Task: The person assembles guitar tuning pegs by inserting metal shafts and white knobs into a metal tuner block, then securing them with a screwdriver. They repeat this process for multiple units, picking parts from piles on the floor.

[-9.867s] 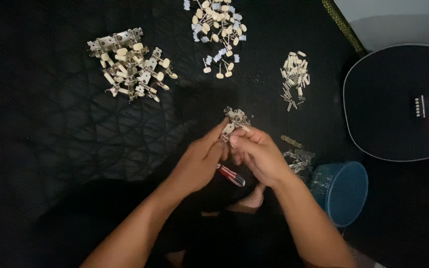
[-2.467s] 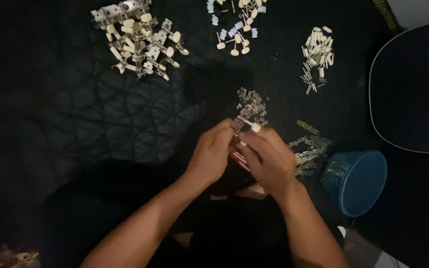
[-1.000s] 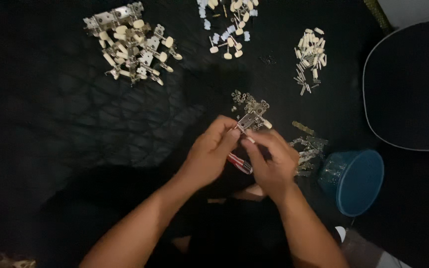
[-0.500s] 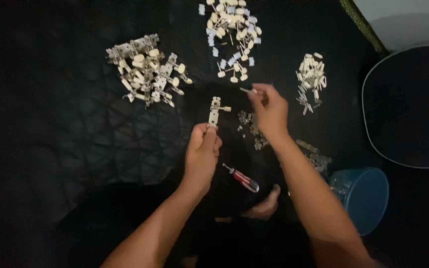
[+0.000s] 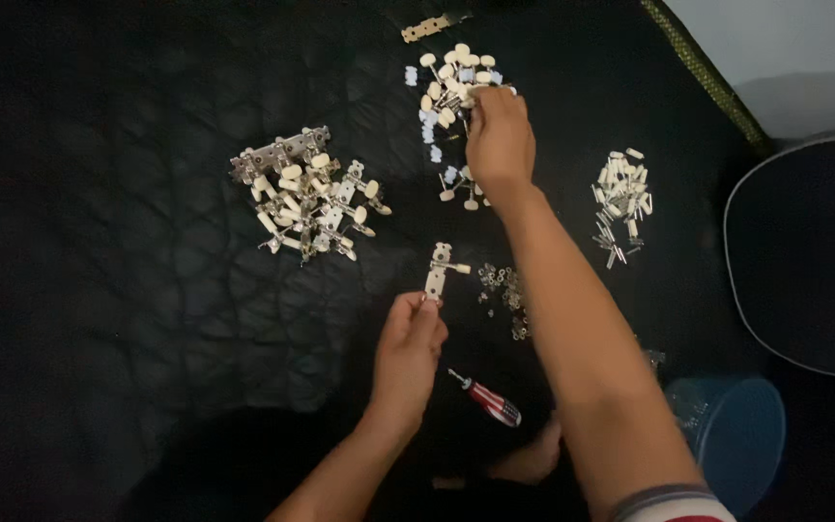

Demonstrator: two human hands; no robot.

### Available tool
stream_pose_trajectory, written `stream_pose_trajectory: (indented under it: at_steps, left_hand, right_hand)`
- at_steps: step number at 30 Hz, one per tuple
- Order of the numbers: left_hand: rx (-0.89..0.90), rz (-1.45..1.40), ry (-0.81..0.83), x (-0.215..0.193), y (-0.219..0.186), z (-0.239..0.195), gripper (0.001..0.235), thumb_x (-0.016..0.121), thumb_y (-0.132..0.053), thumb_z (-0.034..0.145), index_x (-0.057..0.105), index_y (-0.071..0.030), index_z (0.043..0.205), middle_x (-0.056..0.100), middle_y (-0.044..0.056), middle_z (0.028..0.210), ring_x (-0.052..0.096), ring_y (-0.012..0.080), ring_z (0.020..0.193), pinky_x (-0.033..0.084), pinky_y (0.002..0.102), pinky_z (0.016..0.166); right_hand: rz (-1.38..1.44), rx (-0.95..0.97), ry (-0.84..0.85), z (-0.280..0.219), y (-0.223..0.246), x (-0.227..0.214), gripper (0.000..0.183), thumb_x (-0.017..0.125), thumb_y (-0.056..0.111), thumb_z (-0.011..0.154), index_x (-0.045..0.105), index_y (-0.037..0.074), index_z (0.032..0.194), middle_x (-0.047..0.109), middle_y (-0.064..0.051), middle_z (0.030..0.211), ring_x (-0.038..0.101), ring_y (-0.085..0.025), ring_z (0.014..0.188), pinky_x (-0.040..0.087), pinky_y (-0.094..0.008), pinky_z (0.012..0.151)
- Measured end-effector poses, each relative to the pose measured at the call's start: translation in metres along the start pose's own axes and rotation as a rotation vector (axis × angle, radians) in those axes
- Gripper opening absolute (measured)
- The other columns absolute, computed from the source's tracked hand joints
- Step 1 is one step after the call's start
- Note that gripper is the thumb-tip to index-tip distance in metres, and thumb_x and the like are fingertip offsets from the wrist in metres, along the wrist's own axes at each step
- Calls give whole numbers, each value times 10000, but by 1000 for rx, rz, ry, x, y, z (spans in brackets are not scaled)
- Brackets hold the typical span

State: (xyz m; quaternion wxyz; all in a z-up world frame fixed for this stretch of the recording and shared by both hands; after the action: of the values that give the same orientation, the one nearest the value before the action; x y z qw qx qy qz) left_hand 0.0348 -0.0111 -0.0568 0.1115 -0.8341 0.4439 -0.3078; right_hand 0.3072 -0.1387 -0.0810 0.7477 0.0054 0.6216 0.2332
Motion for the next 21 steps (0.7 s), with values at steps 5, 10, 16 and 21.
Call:
stream_pose_trajectory:
  at_steps: [5,10,16,21]
  left_hand:
    - [7,3,15,1,9,5,174,511,-252,1063,597,-107,1021,420,0,699,354,105,613,272,275,551]
    - [34,57,22,-2,-2,0,182,511,-272,1048,579,-112,994,447,-1,703,379,112,638,313,293,602]
    - [221,194,-7,-8,-24,-7,194,494,-302,1049,617,-152,1042,547,-30,737,435,97,575,353,288,522]
    - [382,156,66,-2,-50,-31,267,487,-200,1065,628,9,1151,685,196,859,637,224,745,462,306,683]
  right_hand:
    - [-160,-307,114,24,15,14,389,530,-69,973,664,14,1329,645,-196,1278,565,-413,1087,514,-529,786]
    - [-192,-224,275,34,0,21,192,522,-91,831,522,7,666,559,-178,823,568,-384,851,434,-488,587]
    - [19,-183,120,-5,39,-62,163,673,55,1021,722,7,1169,680,-176,1118,650,-316,1027,514,-439,870]
    - [356,303,16,-104,103,-167,162,790,170,976,691,42,978,661,-116,771,596,-250,676,462,-383,666]
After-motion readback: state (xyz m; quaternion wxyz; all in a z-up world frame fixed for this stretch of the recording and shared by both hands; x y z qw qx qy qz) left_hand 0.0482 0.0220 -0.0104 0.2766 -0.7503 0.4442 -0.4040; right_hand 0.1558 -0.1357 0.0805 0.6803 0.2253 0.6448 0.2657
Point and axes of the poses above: each hand's wrist, its own z-axis towards the middle knuckle, its own x-axis out of the palm, y = z × x, the point moved 6 cm from there along z, towards the middle knuckle
